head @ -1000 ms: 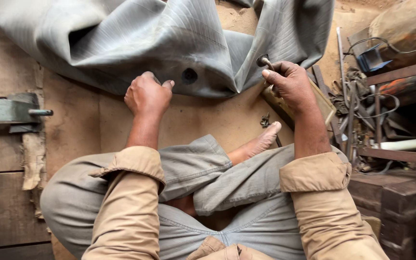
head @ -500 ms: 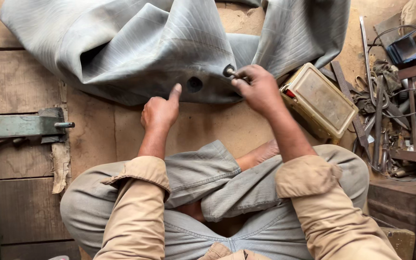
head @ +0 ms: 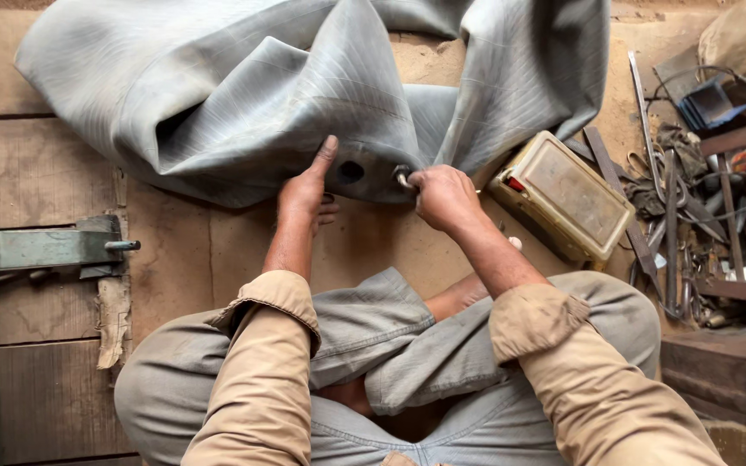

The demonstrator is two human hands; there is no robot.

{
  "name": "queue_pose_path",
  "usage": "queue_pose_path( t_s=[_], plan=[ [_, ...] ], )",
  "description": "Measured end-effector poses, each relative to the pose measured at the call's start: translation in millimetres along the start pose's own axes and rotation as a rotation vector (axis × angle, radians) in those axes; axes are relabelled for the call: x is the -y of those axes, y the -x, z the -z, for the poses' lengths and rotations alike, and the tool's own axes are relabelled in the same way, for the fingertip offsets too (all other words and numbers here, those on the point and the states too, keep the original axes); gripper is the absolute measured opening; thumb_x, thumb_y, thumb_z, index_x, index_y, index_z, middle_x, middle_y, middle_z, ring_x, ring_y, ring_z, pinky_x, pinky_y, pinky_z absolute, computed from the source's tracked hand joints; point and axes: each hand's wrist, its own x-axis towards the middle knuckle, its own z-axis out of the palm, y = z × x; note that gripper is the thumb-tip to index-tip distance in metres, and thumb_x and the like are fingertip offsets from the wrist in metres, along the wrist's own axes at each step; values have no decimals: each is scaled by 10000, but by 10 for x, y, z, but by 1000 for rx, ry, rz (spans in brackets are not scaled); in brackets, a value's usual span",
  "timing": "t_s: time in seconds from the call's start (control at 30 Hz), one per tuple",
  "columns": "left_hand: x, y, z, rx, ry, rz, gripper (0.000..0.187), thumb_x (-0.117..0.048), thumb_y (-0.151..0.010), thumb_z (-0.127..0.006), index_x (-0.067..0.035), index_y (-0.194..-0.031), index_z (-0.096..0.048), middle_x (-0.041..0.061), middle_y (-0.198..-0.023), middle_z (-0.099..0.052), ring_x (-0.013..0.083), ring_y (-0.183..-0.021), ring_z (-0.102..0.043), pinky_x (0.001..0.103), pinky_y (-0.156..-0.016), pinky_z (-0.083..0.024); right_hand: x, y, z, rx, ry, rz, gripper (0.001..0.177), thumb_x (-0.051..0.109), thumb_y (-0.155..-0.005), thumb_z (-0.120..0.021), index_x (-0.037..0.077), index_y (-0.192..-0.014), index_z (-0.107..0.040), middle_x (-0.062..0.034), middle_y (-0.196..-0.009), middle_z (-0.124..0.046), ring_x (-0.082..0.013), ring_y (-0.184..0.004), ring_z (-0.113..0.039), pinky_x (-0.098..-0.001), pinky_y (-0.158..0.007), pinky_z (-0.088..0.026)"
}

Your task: The person installs a metal valve stem into a large rubber inner tube. They position the valve through a hole, tighten nuts using wrenches, and trim the surrounding rubber using large shears.

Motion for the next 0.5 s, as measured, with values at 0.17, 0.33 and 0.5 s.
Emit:
queue_pose_path(
  t_s=[0.17,0.33,0.5],
  plan=[
    [95,-215,-63,-5,40,-28,1045,-716,-647,-745,52,-1344,-622,225,-1235,-692,365,-809,-752,437,-671,-606,188,-9,151,245,222,85,186,75,-806,-665,166,-909,-791,-116,-867,-724,-335,-936,-671,-471,-815,-536],
    [247,-459,-131,-20,112,-75,911,-563,-759,-742,132,-1337,-624,292,-1266,-714,384,-830,-766,450,-683,-630,301,-3,221,267,276,157,257,28,-752,-660,178,-909,-798,-79,-867,-738,-295,-950,-676,-440,-802,-550],
    [158,-361,-101,143,241,-15,947,-537,-690,-753,16,-1428,-540,259,-1493,-460,498,-1107,-637,537,-900,-584,321,32,216,339,360,189,218,50,-784,-666,181,-894,-803,-59,-892,-747,-275,-985,-676,-420,-819,-557]
  ],
)
